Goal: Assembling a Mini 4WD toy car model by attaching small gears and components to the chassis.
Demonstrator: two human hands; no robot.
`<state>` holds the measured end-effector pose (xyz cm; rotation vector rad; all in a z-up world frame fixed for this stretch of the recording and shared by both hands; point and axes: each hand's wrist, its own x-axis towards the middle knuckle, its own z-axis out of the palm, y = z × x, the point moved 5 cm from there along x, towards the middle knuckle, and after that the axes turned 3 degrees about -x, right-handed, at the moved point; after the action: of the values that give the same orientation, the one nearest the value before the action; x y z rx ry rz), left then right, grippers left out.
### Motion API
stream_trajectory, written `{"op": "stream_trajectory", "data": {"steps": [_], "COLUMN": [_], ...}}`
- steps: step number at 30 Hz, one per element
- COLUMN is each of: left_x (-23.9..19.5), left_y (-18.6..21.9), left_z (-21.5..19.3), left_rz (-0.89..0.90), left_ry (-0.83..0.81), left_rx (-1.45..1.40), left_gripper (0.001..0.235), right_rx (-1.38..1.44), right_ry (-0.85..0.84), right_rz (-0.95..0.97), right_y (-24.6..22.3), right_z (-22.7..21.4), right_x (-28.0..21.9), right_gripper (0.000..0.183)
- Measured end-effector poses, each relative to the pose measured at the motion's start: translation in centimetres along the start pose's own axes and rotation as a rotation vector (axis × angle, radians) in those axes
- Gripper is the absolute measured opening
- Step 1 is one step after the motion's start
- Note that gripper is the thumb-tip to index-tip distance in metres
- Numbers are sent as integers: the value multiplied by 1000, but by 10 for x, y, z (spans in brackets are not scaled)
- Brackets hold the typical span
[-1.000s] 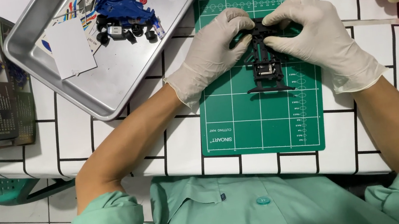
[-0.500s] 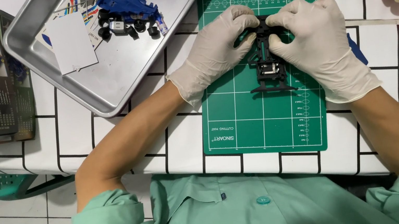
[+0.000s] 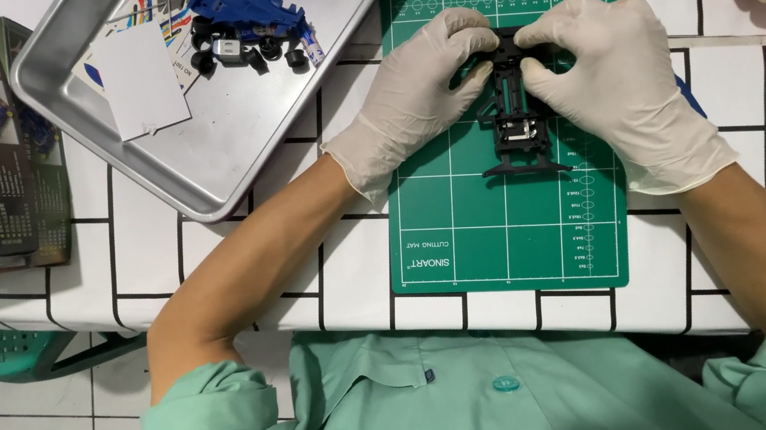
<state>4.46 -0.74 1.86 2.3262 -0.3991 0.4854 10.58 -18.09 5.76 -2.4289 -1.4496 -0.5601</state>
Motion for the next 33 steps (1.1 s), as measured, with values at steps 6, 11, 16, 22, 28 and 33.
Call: {"op": "stream_trajectory", "data": {"steps": [6,11,16,22,28,33], "left_x": [1,4,15,31,24,-10], "left_y": [11,27,40,9,-34,-68], "left_z": [-10,-26,-47,-91,-163,-202], "left_rz": [21,105,114,-32,-417,-799], "left_ry": [40,165,194,149,-77,-333], "left_rx": [40,76,115,190,295,474], "left_gripper": [21,22,20,10,17,30], "right_rx": [127,181,246,99,-30,-35], "right_ry": [14,88,147,222,256,250], "right_rz": [45,28,49,55,55,48], "right_y": [0,-6,-6,8,20,18], "right_z": [-15,-36,-50,-51,-46,-47], "right_x": [3,4,-11,-32,-42,-41], "right_gripper": [15,18,23,21,21,21]}}
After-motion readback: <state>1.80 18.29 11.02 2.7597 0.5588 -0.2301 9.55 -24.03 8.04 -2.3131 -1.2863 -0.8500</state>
